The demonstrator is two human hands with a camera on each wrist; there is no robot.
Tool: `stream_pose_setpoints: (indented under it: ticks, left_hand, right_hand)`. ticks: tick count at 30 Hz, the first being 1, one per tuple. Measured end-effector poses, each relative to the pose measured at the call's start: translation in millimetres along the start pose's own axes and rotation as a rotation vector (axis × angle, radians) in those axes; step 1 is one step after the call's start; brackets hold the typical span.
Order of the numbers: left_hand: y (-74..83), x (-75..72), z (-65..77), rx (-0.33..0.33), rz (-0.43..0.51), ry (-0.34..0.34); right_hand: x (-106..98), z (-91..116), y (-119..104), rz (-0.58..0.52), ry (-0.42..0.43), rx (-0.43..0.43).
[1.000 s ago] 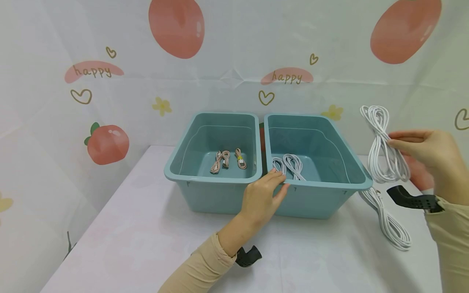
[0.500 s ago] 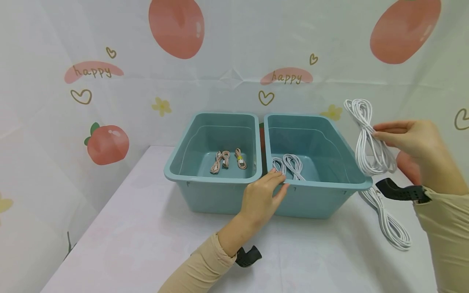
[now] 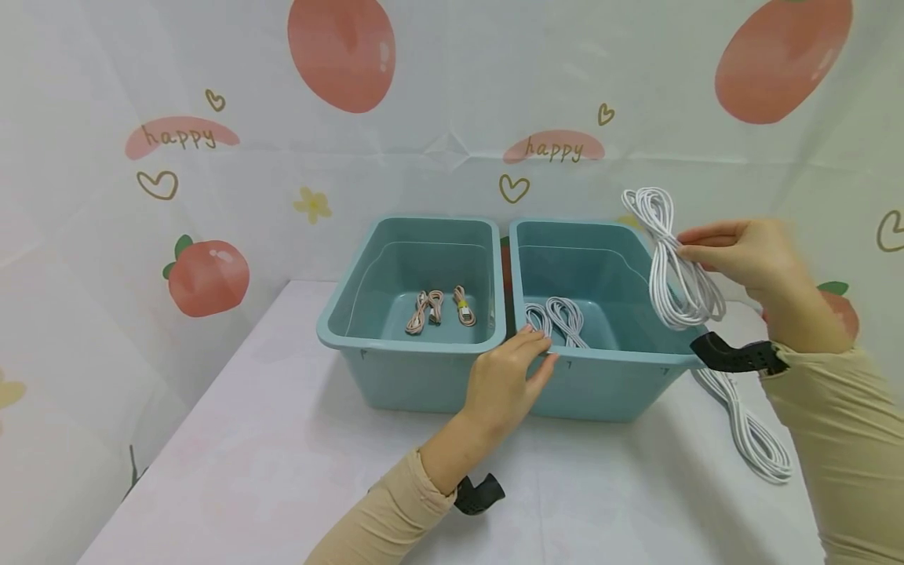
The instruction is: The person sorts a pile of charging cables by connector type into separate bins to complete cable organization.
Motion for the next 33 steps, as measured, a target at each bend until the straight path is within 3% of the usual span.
stream_pose_setpoints:
  ticks: [8, 16, 33]
  left_hand:
    - [-0.7, 0.7, -0.2, -0.004, 0.006, -0.001]
    - [-0.9, 0.1, -0.2, -0.003, 0.017, 0.002]
    - [0.3, -0.4, -0.3, -0.006, 0.001, -0.003]
  right_hand:
    - [16.6, -13.3, -9.6, -0.02, -0.002, -0.018]
    - [29.3, -28.0, -15.9, -0.074, -0.073, -0.027]
    - [50.6, -45.7, -16.8, -0.067, -0.065, -0.031]
Point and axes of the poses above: each hand's wrist, its own z-axis away from the middle knuckle, its own x-axis out of the palm, y = z × x, the point moved 2 cm from there along -z, towards the middle knuckle, and after that the axes turned 4 degrees about -y, right-handed, at the moved point
